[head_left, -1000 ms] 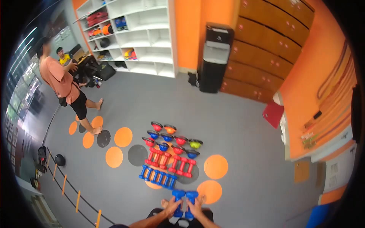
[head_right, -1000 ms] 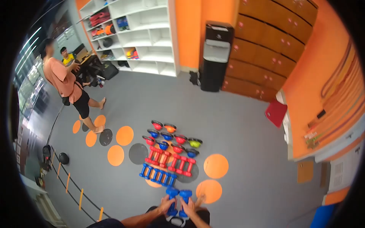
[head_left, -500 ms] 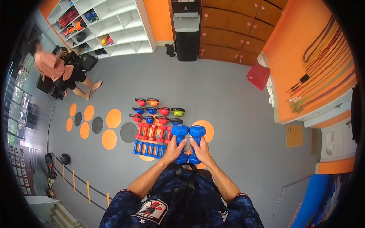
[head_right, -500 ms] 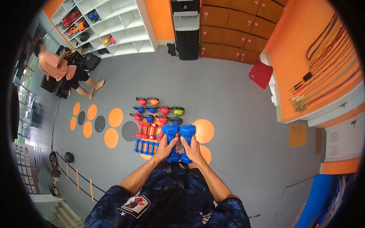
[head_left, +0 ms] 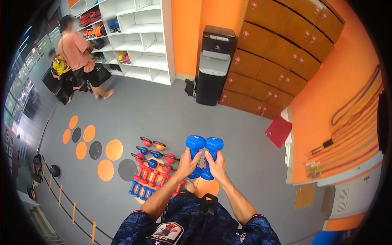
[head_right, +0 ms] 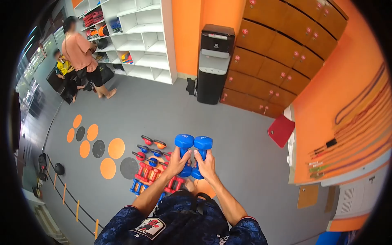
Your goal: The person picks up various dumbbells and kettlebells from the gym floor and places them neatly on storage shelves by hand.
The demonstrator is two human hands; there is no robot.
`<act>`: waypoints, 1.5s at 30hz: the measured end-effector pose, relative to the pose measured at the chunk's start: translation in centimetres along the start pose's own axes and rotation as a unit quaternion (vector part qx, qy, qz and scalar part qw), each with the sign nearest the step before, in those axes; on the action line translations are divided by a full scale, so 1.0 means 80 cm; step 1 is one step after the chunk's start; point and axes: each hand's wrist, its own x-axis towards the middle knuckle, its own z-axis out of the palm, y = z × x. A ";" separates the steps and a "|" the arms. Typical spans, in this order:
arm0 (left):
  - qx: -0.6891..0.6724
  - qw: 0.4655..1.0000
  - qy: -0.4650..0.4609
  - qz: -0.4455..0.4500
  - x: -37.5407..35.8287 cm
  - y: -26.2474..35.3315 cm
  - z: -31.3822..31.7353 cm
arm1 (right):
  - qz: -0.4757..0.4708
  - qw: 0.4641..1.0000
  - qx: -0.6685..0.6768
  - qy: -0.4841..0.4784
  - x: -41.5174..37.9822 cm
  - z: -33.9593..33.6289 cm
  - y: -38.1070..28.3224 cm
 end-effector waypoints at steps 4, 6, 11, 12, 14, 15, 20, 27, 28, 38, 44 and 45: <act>-0.005 0.999 0.026 0.027 0.090 0.022 -0.004 | -0.021 0.999 -0.006 -0.025 0.089 0.003 -0.029; -0.007 0.999 0.036 0.025 0.132 0.032 -0.005 | -0.035 0.998 -0.017 -0.040 0.140 0.003 -0.043; 0.036 0.997 0.058 0.042 0.244 0.046 -0.008 | -0.064 0.993 -0.017 -0.093 0.267 0.001 -0.064; 0.042 0.996 0.065 0.042 0.266 0.049 -0.006 | -0.069 0.991 -0.020 -0.111 0.296 -0.003 -0.068; 0.057 0.994 0.083 0.035 0.309 0.053 -0.006 | -0.075 0.985 -0.020 -0.153 0.352 -0.006 -0.077; 0.058 0.993 0.099 0.040 0.334 0.055 -0.004 | -0.078 0.983 -0.025 -0.164 0.380 -0.006 -0.082; 0.062 0.985 0.149 0.061 0.435 0.110 0.004 | -0.126 0.967 -0.040 -0.217 0.508 -0.004 -0.134; 0.043 0.974 0.210 0.073 0.532 0.128 -0.044 | -0.172 0.939 -0.014 -0.297 0.635 0.056 -0.169; 0.045 0.972 0.213 0.086 0.544 0.129 -0.058 | -0.176 0.936 -0.013 -0.304 0.650 0.072 -0.173; 0.045 0.966 0.238 0.089 0.677 0.110 -0.284 | -0.176 0.935 -0.001 -0.308 0.786 0.303 -0.191; 0.046 0.969 0.227 0.089 0.749 0.110 -0.441 | -0.177 0.934 -0.001 -0.310 0.856 0.454 -0.207; 0.045 0.970 0.224 0.086 0.762 0.109 -0.462 | -0.167 0.937 0.005 -0.308 0.869 0.474 -0.206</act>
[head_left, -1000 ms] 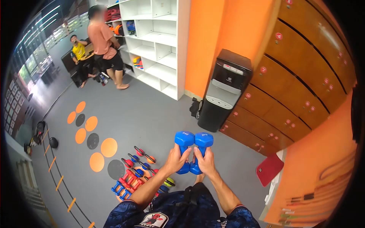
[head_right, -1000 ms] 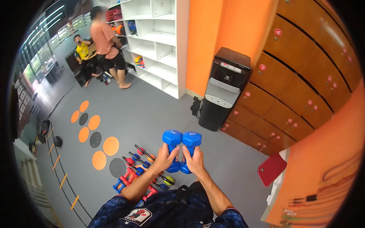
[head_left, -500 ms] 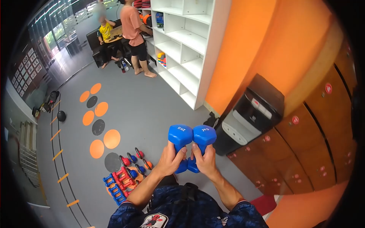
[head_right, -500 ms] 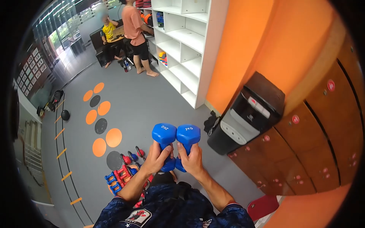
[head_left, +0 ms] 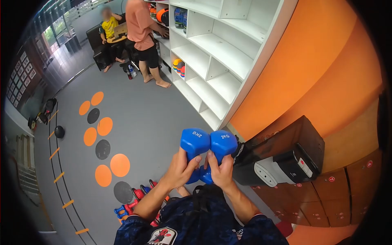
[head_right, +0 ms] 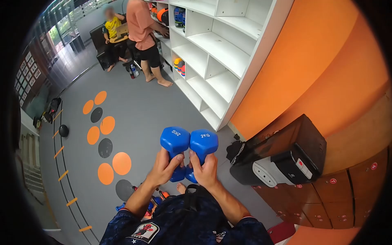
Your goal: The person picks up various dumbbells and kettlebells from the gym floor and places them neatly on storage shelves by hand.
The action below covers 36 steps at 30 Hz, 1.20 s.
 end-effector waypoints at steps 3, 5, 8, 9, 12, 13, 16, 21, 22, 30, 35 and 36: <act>-0.010 1.000 -0.009 -0.001 0.070 -0.019 -0.033 | 0.000 1.000 -0.014 -0.003 0.069 0.022 0.014; -0.010 1.000 -0.013 0.007 0.119 -0.033 -0.052 | -0.004 1.000 -0.009 0.005 0.118 0.032 0.032; 0.003 1.000 -0.013 0.026 0.196 -0.054 -0.078 | -0.012 1.000 0.007 0.019 0.197 0.046 0.058; 0.006 0.999 -0.014 0.029 0.223 -0.060 -0.086 | -0.018 0.999 0.015 0.025 0.225 0.051 0.066; 0.018 0.999 -0.019 0.022 0.309 -0.077 -0.112 | -0.018 0.999 0.033 0.022 0.313 0.059 0.087; 0.022 0.999 -0.024 0.016 0.332 -0.082 -0.120 | -0.014 0.999 0.038 0.020 0.337 0.061 0.094; 0.030 0.999 -0.014 0.019 0.412 -0.089 -0.140 | -0.012 0.999 0.035 0.040 0.418 0.073 0.104; 0.006 1.000 -0.025 0.015 0.524 -0.117 -0.177 | -0.002 0.998 0.035 0.043 0.527 0.090 0.141; 0.012 0.999 -0.030 0.023 0.547 -0.128 -0.185 | 0.002 0.998 0.039 0.049 0.547 0.095 0.150; 0.008 0.993 -0.115 0.018 0.731 -0.195 -0.282 | 0.006 0.988 0.026 0.149 0.714 0.170 0.203; -0.024 0.987 -0.158 0.017 0.845 -0.226 -0.335 | 0.025 0.977 0.048 0.205 0.816 0.214 0.227; -0.032 0.984 -0.174 0.012 0.863 -0.233 -0.339 | 0.029 0.975 0.049 0.214 0.829 0.218 0.234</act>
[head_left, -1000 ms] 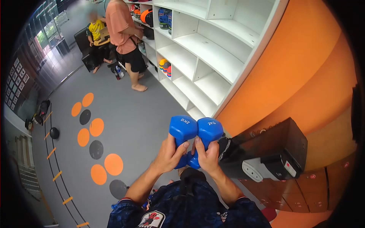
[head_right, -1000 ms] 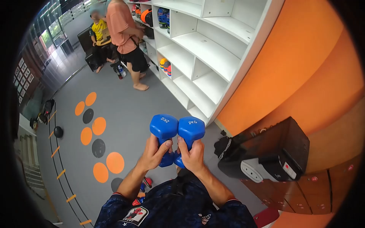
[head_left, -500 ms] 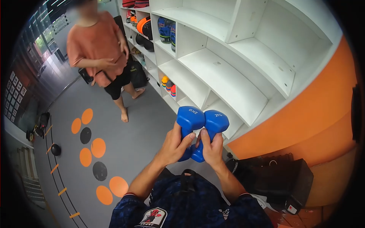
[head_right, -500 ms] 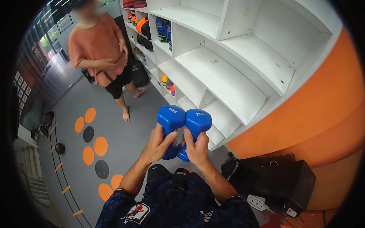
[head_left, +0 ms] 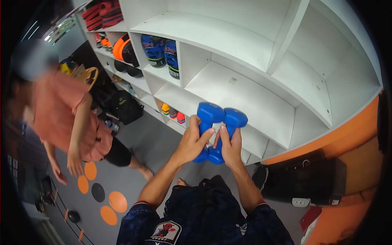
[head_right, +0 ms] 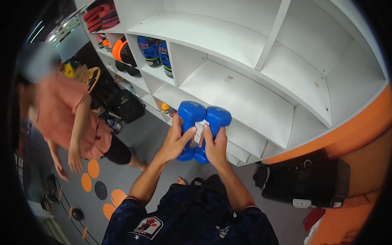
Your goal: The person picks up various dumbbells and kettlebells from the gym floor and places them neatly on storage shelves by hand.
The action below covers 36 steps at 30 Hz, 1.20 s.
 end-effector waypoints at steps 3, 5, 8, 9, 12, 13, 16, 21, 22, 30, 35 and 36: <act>-0.019 0.999 -0.036 -0.006 0.060 -0.024 -0.030 | 0.017 0.999 0.000 0.033 0.046 0.024 0.009; -0.023 0.998 -0.051 -0.008 0.099 -0.042 -0.040 | 0.031 0.999 -0.007 0.040 0.081 0.029 0.022; -0.032 0.997 -0.062 -0.030 0.161 -0.061 -0.048 | 0.056 0.997 -0.004 0.053 0.137 0.030 0.041; -0.039 0.997 -0.063 -0.038 0.178 -0.070 -0.048 | 0.073 0.995 -0.009 0.062 0.154 0.026 0.049; -0.059 0.990 -0.078 -0.099 0.233 -0.091 -0.052 | 0.136 0.988 0.008 0.078 0.208 0.018 0.063; -0.064 0.988 -0.081 -0.118 0.254 -0.098 -0.052 | 0.147 0.986 0.019 0.075 0.227 0.016 0.068; -0.057 0.983 -0.076 -0.154 0.311 -0.130 -0.054 | 0.180 0.981 0.036 0.065 0.277 0.006 0.097; 0.005 0.976 -0.104 -0.192 0.397 -0.176 -0.057 | 0.216 0.969 0.059 0.099 0.345 0.006 0.136; 0.011 0.976 -0.087 -0.199 0.414 -0.193 -0.054 | 0.228 0.966 0.061 0.104 0.356 0.005 0.145; 0.053 0.971 -0.106 -0.207 0.497 -0.296 -0.046 | 0.222 0.963 0.040 0.147 0.436 -0.009 0.258; 0.009 0.999 0.010 -0.053 0.510 -0.340 -0.034 | 0.185 0.966 0.007 0.180 0.452 0.001 0.272; 0.012 0.999 0.043 -0.013 0.523 -0.376 -0.019 | 0.201 0.964 0.003 0.176 0.451 0.007 0.256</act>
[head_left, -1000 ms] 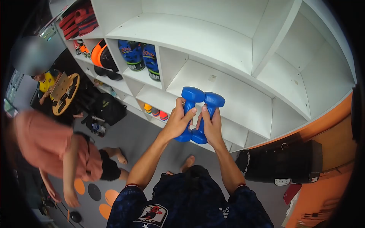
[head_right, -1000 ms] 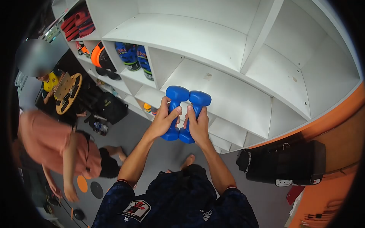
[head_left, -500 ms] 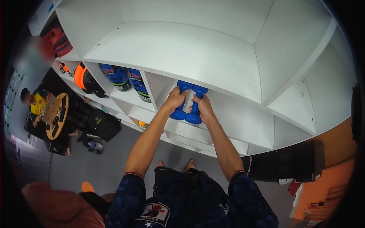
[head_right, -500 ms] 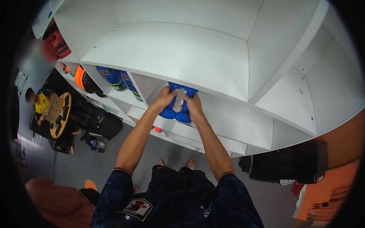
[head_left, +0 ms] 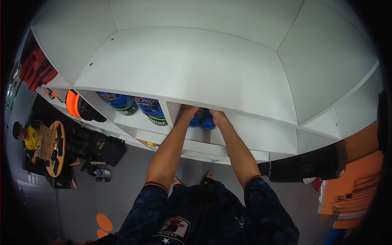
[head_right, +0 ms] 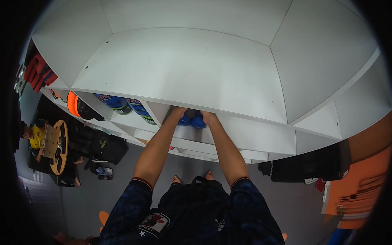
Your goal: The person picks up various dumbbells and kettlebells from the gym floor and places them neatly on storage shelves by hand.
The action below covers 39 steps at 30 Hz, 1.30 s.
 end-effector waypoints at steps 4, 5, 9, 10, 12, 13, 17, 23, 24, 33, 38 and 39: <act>0.133 0.988 0.013 0.075 -0.002 0.000 0.003 | -0.008 1.000 -0.010 -0.011 0.006 -0.004 0.006; 0.179 0.979 0.008 0.096 -0.009 0.002 -0.003 | 0.000 1.000 -0.007 -0.015 -0.001 -0.003 0.007; 0.317 0.943 -0.027 0.097 -0.014 0.038 -0.016 | -0.009 1.000 0.012 -0.011 0.003 -0.005 0.002; 0.342 0.936 -0.040 0.068 -0.023 0.046 -0.017 | -0.013 1.000 0.017 -0.004 0.007 -0.007 0.010; 0.322 0.943 -0.025 0.080 -0.029 0.053 -0.017 | -0.013 0.999 0.042 0.016 0.007 -0.008 0.009; 0.312 0.946 -0.017 0.084 -0.033 0.056 -0.017 | -0.013 0.998 0.055 0.025 0.006 -0.007 0.009; 0.397 0.909 -0.033 0.122 -0.051 0.084 -0.026 | -0.033 0.994 -0.010 0.108 0.010 -0.010 0.012; 0.438 0.891 -0.072 0.098 -0.090 0.119 -0.048 | -0.015 0.981 -0.158 0.110 -0.036 -0.009 -0.010; 0.444 0.886 -0.095 0.090 -0.086 0.117 -0.049 | -0.017 0.978 -0.177 0.105 -0.042 -0.006 -0.010; 0.434 0.882 -0.132 0.131 -0.075 0.108 -0.055 | -0.059 0.973 -0.146 0.170 -0.055 0.016 -0.003; 0.450 0.873 -0.152 0.108 -0.072 0.108 -0.057 | -0.061 0.987 -0.058 0.135 -0.049 0.014 0.008; 0.449 0.873 -0.151 0.114 -0.072 0.106 -0.057 | -0.057 0.988 -0.064 0.129 -0.051 0.013 0.010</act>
